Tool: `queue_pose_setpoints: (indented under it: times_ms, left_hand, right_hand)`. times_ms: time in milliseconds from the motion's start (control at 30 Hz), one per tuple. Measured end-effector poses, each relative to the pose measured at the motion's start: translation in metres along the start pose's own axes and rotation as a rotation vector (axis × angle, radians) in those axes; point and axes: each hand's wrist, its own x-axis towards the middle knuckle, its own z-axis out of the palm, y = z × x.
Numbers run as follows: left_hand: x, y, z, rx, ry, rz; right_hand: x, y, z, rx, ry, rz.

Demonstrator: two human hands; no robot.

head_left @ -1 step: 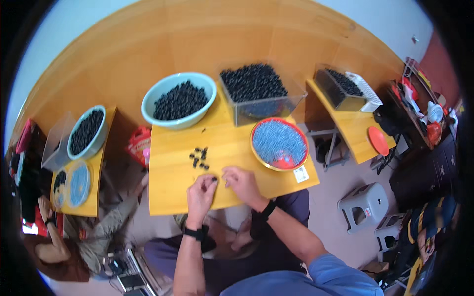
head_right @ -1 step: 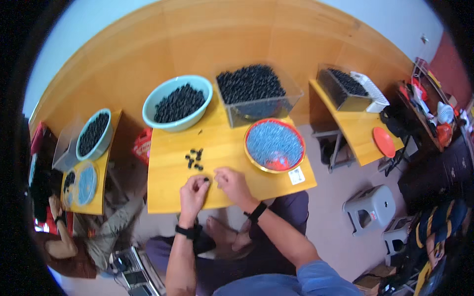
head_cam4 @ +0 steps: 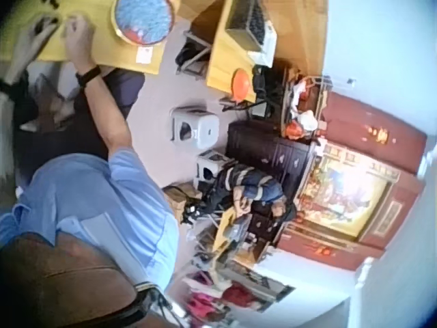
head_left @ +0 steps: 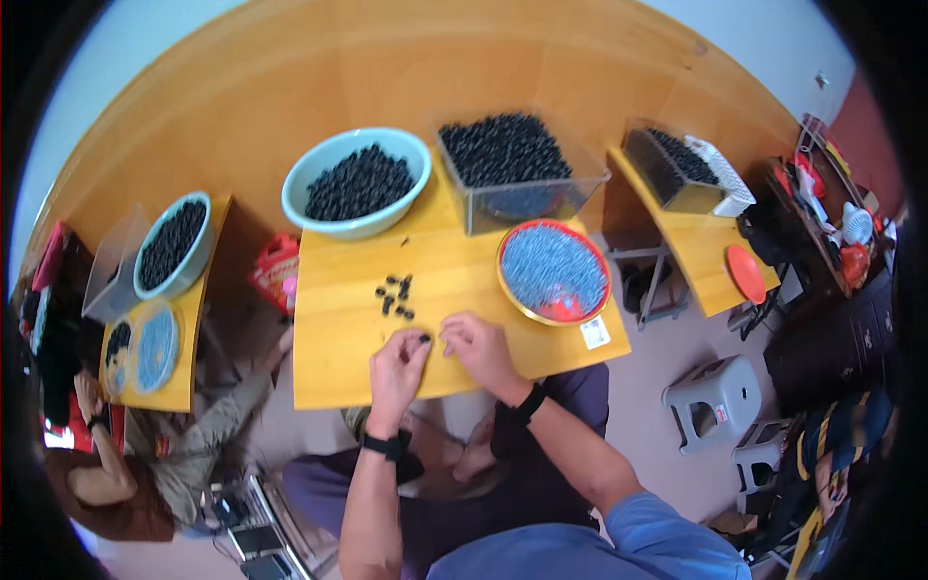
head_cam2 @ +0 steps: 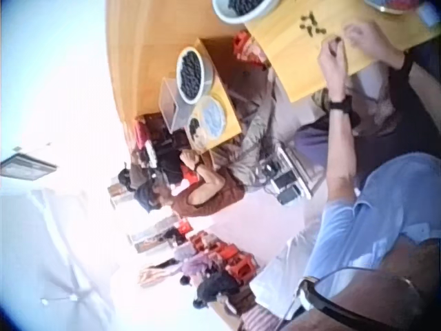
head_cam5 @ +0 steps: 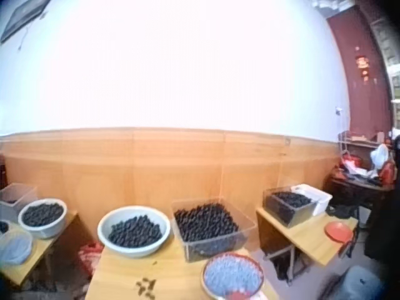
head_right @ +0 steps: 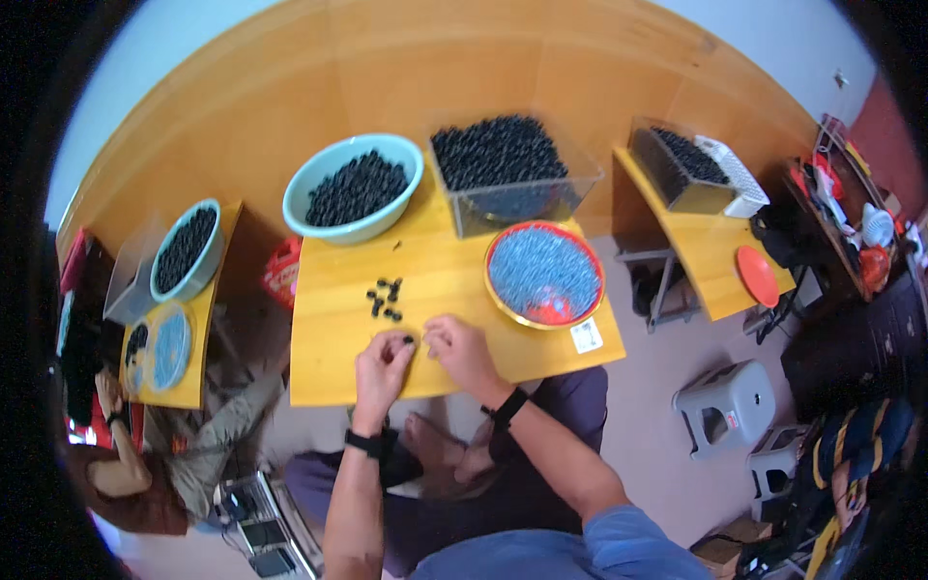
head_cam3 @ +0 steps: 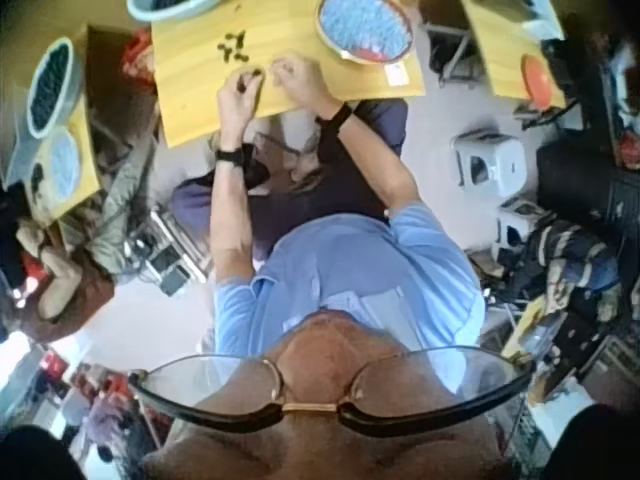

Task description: Manually assembling small black plastic components by inserting tiny blue pins into them.

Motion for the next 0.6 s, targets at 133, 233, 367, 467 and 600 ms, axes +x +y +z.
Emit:
queue_pose_setpoints:
  times_ms: [133, 233, 367, 467, 600]
  left_hand:
    - [0.002, 0.002, 0.000, -0.007, 0.027, 0.050]
    - [0.001, -0.002, 0.002, -0.072, 0.022, 0.071]
    - [-0.003, -0.003, 0.001, -0.091, 0.002, 0.071]
    - [-0.004, 0.000, 0.000, -0.074, -0.007, 0.080]
    - [-0.004, 0.002, -0.002, -0.108, -0.017, 0.066]
  right_hand:
    - [-0.002, -0.009, 0.001, -0.044, -0.056, -0.076]
    - [-0.003, -0.012, 0.001, -0.072, -0.075, -0.103]
    - [-0.004, -0.015, 0.001, -0.115, -0.079, -0.135]
    - [-0.002, -0.018, -0.001, -0.201, -0.081, -0.161]
    - [0.002, -0.023, -0.001, -0.385, -0.086, -0.319]
